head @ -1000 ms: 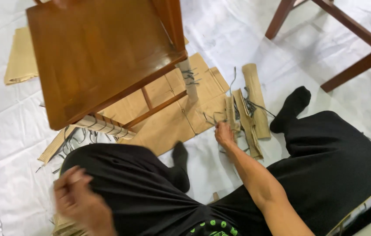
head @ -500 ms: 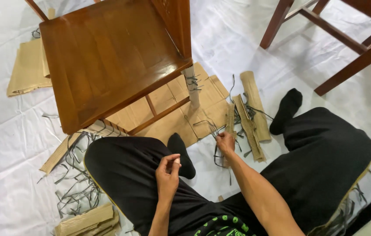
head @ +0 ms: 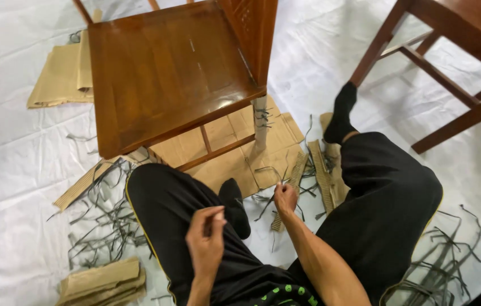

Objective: Wrapping wooden chair legs with protective cardboard and plastic ties for shipment.

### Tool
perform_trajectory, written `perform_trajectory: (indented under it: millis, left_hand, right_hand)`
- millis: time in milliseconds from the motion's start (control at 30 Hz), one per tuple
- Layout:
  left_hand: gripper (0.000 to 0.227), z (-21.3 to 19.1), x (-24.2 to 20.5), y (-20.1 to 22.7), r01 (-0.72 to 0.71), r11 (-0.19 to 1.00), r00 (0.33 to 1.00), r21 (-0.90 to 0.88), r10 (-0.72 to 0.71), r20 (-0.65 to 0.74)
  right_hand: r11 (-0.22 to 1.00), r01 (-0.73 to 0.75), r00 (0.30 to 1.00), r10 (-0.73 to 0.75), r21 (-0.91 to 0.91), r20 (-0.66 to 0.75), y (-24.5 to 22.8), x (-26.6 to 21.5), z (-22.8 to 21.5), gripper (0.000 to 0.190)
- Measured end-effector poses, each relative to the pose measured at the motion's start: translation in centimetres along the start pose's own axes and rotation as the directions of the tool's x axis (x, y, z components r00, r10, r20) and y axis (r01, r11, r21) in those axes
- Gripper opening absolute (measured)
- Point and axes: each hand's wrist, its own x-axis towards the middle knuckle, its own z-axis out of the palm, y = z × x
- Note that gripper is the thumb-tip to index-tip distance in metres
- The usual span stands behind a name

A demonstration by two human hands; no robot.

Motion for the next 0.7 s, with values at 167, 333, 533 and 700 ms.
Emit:
perform_trajectory:
  millis: [167,333,533,700]
  left_hand:
    - [0.013,-5.3,-2.4,1.4,-0.164,0.958,0.896,0.237,0.245,-0.371]
    - [0.039,-9.0,-4.2,1.4,0.032,0.873,0.857,0.488,0.227,-0.463]
    - [0.03,-7.7,-8.4,-3.2,0.134,0.889,0.802,0.439,0.163,-0.575]
    - [0.009,-7.9,-7.3,-1.1,0.122,0.873,0.726,0.471,0.245,-0.643]
  right_hand:
    - [0.983,-0.075,0.996,0.064,0.166,0.07,-2.8,-0.5,-0.2,0.042]
    - [0.863,-0.173,0.97,0.066,0.475,0.233,-6.3,-1.3,1.3,0.029]
    - [0.858,-0.295,0.924,0.143,0.421,0.355,-2.9,-1.8,6.0,0.033]
    - [0.894,-0.383,0.895,0.297,0.232,0.333,-0.8,-3.3,6.5,0.031]
